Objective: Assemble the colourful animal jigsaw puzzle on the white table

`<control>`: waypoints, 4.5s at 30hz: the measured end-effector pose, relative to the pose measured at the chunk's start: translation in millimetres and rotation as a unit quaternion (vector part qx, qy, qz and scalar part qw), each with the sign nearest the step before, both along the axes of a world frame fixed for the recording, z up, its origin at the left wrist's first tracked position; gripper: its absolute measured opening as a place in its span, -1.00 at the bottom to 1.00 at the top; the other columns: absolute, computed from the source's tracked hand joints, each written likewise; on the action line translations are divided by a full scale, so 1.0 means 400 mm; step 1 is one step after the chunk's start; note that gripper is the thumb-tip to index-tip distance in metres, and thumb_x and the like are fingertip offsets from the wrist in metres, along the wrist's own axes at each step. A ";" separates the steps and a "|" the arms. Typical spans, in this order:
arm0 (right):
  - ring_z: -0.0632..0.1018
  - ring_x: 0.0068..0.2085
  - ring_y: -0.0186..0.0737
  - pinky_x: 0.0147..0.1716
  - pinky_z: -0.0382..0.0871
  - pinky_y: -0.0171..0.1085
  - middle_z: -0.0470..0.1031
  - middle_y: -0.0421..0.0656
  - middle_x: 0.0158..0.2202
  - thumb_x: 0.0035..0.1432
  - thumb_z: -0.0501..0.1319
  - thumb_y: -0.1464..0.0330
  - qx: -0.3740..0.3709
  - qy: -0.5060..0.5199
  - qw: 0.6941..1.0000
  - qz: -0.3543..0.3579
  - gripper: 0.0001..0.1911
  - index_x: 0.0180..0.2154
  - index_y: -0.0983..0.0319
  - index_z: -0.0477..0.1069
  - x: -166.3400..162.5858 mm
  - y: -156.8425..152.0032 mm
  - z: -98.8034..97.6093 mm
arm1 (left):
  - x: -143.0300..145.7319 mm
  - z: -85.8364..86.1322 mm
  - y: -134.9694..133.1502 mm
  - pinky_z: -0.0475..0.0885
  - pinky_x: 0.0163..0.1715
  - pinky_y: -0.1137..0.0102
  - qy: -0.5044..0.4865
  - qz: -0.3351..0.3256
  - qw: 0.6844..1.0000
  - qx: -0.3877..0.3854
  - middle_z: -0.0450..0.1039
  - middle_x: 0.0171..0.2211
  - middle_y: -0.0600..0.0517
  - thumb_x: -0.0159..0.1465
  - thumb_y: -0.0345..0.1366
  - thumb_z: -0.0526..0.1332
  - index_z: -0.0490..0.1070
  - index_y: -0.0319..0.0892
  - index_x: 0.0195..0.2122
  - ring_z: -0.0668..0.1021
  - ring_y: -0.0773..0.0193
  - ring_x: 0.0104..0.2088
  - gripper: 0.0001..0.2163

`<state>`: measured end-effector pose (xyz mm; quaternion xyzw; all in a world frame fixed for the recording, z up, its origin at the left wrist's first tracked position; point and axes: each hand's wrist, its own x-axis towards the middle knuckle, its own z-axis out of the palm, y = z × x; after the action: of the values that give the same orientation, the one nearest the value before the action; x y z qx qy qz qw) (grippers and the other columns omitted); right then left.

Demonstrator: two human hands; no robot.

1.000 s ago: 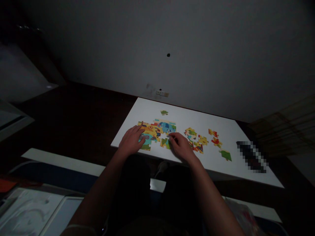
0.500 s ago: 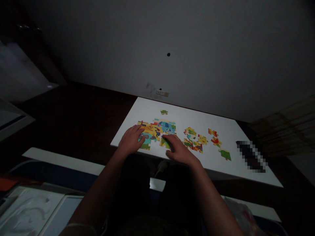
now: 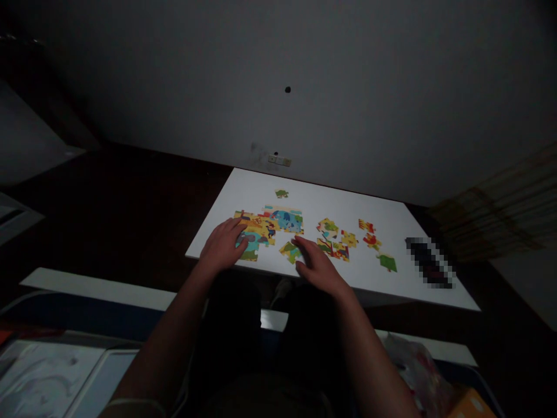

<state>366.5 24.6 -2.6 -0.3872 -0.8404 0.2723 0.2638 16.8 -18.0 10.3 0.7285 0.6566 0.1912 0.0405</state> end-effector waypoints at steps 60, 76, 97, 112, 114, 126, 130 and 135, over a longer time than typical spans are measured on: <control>0.45 0.31 0.34 0.36 0.35 0.39 0.48 0.12 0.27 0.29 0.45 0.06 0.120 -0.057 0.986 -0.099 -0.49 0.18 0.12 0.57 -0.029 -0.026 -0.010 | -0.001 0.002 0.004 0.33 0.48 -0.08 0.001 -0.007 1.000 0.001 0.38 0.48 -0.19 0.53 -0.09 0.14 0.48 -0.12 0.35 0.41 -0.16 0.46 -0.55; 0.45 0.33 0.27 0.38 0.36 0.31 0.45 0.11 0.29 0.21 0.47 0.16 0.072 -0.038 0.995 -0.053 -0.37 0.27 0.14 0.50 -0.029 -0.008 -0.022 | 0.005 0.010 0.002 0.31 0.48 -0.08 -0.009 -0.007 1.000 -0.002 0.40 0.46 -0.20 0.55 -0.08 0.13 0.48 -0.14 0.35 0.42 -0.15 0.45 -0.55; 0.52 0.20 0.20 0.26 0.47 0.19 0.57 0.02 0.21 0.37 0.42 0.22 0.062 -0.010 0.997 0.055 -0.45 0.32 0.10 0.43 -0.207 -0.032 0.020 | 0.006 0.002 -0.003 0.30 0.48 -0.07 -0.027 -0.008 1.000 0.013 0.40 0.45 -0.19 0.51 -0.13 0.18 0.50 -0.12 0.33 0.42 -0.13 0.45 -0.58; 0.53 0.19 0.20 0.23 0.50 0.19 0.62 -0.03 0.25 0.36 0.51 0.15 0.121 -0.054 0.990 0.045 -0.52 0.25 0.06 0.62 -0.250 -0.032 0.010 | 0.011 0.004 -0.007 0.31 0.46 -0.08 -0.027 -0.010 0.999 0.017 0.42 0.43 -0.21 0.52 -0.15 0.18 0.51 -0.13 0.32 0.42 -0.15 0.43 -0.59; 0.55 0.15 0.17 0.21 0.52 0.15 0.65 -0.03 0.24 0.32 0.54 0.16 0.117 -0.033 0.992 0.038 -0.45 0.27 0.09 0.60 -0.248 -0.034 0.006 | 0.010 0.000 -0.007 0.31 0.46 -0.08 -0.027 -0.011 0.999 0.021 0.41 0.43 -0.22 0.52 -0.14 0.18 0.51 -0.15 0.32 0.42 -0.16 0.43 -0.59; 0.54 0.21 0.15 0.23 0.48 0.12 0.61 0.01 0.26 0.44 0.42 0.14 0.177 -0.092 0.980 0.017 -0.69 0.12 0.08 0.72 -0.239 -0.059 0.016 | 0.010 0.002 -0.005 0.32 0.46 -0.05 -0.025 -0.010 1.000 0.016 0.42 0.43 -0.20 0.51 -0.16 0.20 0.51 -0.15 0.32 0.43 -0.14 0.43 -0.59; 0.56 0.20 0.13 0.16 0.52 0.08 0.60 0.06 0.22 0.56 0.26 0.21 0.187 -0.139 0.973 -0.004 -0.64 0.26 0.13 0.61 -0.225 -0.099 0.020 | 0.008 -0.005 -0.002 0.32 0.47 -0.07 -0.027 -0.006 0.999 0.017 0.41 0.44 -0.19 0.51 -0.16 0.21 0.50 -0.14 0.35 0.42 -0.14 0.44 -0.57; 0.49 0.37 0.15 0.28 0.43 0.14 0.53 -0.01 0.39 0.59 0.17 0.24 0.175 -0.158 0.972 -0.020 -0.57 0.36 0.14 0.50 -0.211 -0.139 0.017 | 0.006 -0.005 0.001 0.31 0.48 -0.06 -0.025 -0.004 1.000 0.016 0.42 0.44 -0.20 0.50 -0.16 0.22 0.52 -0.14 0.35 0.43 -0.14 0.44 -0.56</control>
<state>282.0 -30.9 4.1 -0.3902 -0.8981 0.0512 0.1964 19.3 -17.7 8.5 0.7270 0.6490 0.2197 0.0461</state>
